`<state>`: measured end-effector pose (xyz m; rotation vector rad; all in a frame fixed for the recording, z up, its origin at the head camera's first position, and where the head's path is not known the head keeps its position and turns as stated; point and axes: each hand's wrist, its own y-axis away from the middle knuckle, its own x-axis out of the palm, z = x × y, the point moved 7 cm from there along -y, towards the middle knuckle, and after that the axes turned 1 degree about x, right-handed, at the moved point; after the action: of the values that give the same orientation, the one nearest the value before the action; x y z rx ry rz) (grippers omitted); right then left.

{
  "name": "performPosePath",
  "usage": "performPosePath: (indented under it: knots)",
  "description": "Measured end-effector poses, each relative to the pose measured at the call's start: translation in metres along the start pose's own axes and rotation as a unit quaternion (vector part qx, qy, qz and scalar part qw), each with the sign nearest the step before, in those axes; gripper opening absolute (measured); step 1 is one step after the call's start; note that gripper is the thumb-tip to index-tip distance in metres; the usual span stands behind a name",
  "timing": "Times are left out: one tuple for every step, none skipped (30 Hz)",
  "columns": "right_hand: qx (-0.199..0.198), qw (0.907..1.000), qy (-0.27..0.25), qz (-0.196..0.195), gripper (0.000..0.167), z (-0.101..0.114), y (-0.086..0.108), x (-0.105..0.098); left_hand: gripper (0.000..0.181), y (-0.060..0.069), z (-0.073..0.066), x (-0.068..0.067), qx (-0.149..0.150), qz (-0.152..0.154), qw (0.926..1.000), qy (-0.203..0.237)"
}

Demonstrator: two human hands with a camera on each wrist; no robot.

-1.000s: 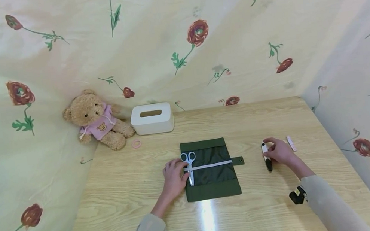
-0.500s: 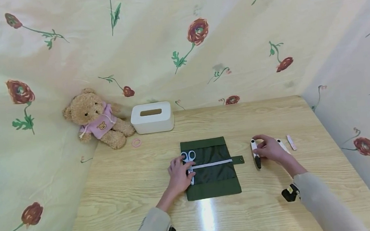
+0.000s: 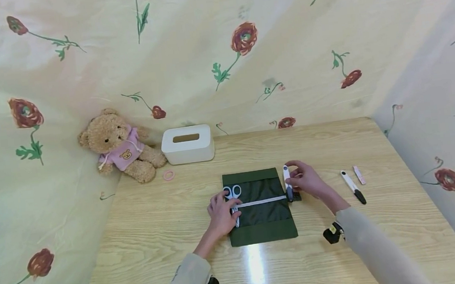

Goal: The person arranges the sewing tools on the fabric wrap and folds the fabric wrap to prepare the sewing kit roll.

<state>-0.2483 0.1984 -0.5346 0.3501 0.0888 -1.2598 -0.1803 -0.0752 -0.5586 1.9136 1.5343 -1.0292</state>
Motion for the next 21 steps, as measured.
performPosePath:
  knots:
    - [-0.002, 1.0000, -0.003, 0.001, 0.057, 0.001, -0.003, 0.005, 0.018, 0.000, 0.000, 0.000, -0.002, 0.000, 1.0000, -0.001]
    - [-0.004, 1.0000, -0.004, 0.002, 0.057, 0.003, -0.007, 0.010, 0.018, 0.000, 0.000, -0.001, -0.003, 0.000, 1.0000, -0.001]
    - [-0.007, 1.0000, -0.004, 0.003, 0.056, 0.004, -0.010, 0.015, 0.018, -0.001, -0.001, -0.001, -0.003, 0.000, 1.0000, 0.000]
    - [-0.008, 1.0000, -0.002, 0.001, 0.055, 0.006, -0.013, 0.019, 0.018, -0.001, -0.001, -0.001, -0.004, 0.000, 1.0000, 0.001]
    - [-0.011, 0.9999, -0.002, 0.001, 0.055, 0.008, -0.016, 0.024, 0.018, -0.001, 0.000, 0.000, -0.006, 0.001, 1.0000, 0.000]
    - [-0.015, 0.9999, -0.001, 0.000, 0.054, 0.011, -0.019, 0.029, 0.018, -0.002, 0.000, 0.000, -0.007, 0.003, 1.0000, 0.001]
    - [-0.018, 0.9998, -0.003, 0.000, 0.054, 0.012, -0.022, 0.033, 0.018, -0.002, -0.001, 0.000, -0.007, 0.003, 1.0000, 0.003]
    - [-0.021, 0.9998, -0.003, 0.000, 0.053, 0.014, -0.025, 0.038, 0.018, -0.002, -0.001, 0.000, -0.007, 0.004, 1.0000, 0.004]
    - [-0.023, 0.9997, -0.003, -0.001, 0.052, 0.015, -0.028, 0.042, 0.018, -0.002, -0.001, 0.000, -0.007, 0.005, 0.9999, 0.006]
    - [-0.025, 0.9997, -0.003, -0.001, 0.052, 0.016, -0.030, 0.047, 0.018, -0.002, -0.001, 0.000, -0.006, 0.006, 0.9999, 0.005]
    - [-0.027, 0.9996, -0.004, 0.000, 0.051, 0.017, -0.032, 0.051, 0.018, -0.001, -0.002, -0.001, -0.006, 0.006, 1.0000, 0.005]
    - [-0.027, 0.9996, -0.005, 0.001, 0.051, 0.018, -0.035, 0.055, 0.018, -0.001, -0.002, -0.001, -0.005, 0.005, 1.0000, 0.004]
    - [-0.026, 0.9996, -0.003, 0.002, 0.051, 0.019, -0.037, 0.060, 0.018, -0.001, -0.002, -0.001, -0.003, 0.003, 1.0000, 0.002]
    - [-0.025, 0.9997, -0.001, 0.004, 0.050, 0.020, -0.040, 0.065, 0.018, 0.000, -0.001, -0.002, -0.003, 0.002, 1.0000, 0.002]
    - [-0.025, 0.9997, 0.000, 0.006, 0.050, 0.021, -0.042, 0.069, 0.018, 0.000, -0.001, -0.002, -0.003, 0.002, 1.0000, 0.000]
    - [-0.023, 0.9997, 0.001, 0.008, 0.050, 0.022, -0.044, 0.073, 0.018, 0.000, -0.001, -0.002, -0.004, 0.001, 1.0000, -0.002]
    - [-0.020, 0.9998, 0.002, 0.009, 0.050, 0.023, -0.046, 0.077, 0.018, 0.000, 0.000, -0.002, -0.005, 0.002, 1.0000, -0.003]
    - [-0.017, 0.9998, 0.002, 0.010, 0.050, 0.024, -0.049, 0.080, 0.018, 0.000, 0.000, -0.002, -0.005, 0.003, 1.0000, -0.005]
    - [-0.014, 0.9998, 0.005, 0.010, 0.050, 0.025, -0.051, 0.083, 0.018, 0.000, 0.000, -0.002, -0.004, 0.004, 1.0000, -0.004]
    - [-0.012, 0.9999, 0.006, 0.010, 0.049, 0.026, -0.053, 0.086, 0.018, -0.001, 0.000, -0.001, -0.006, 0.006, 1.0000, -0.004]
    - [-0.011, 0.9999, 0.008, 0.009, 0.049, 0.027, -0.055, 0.088, 0.018, -0.001, 0.000, -0.001, -0.007, 0.008, 0.9999, -0.006]
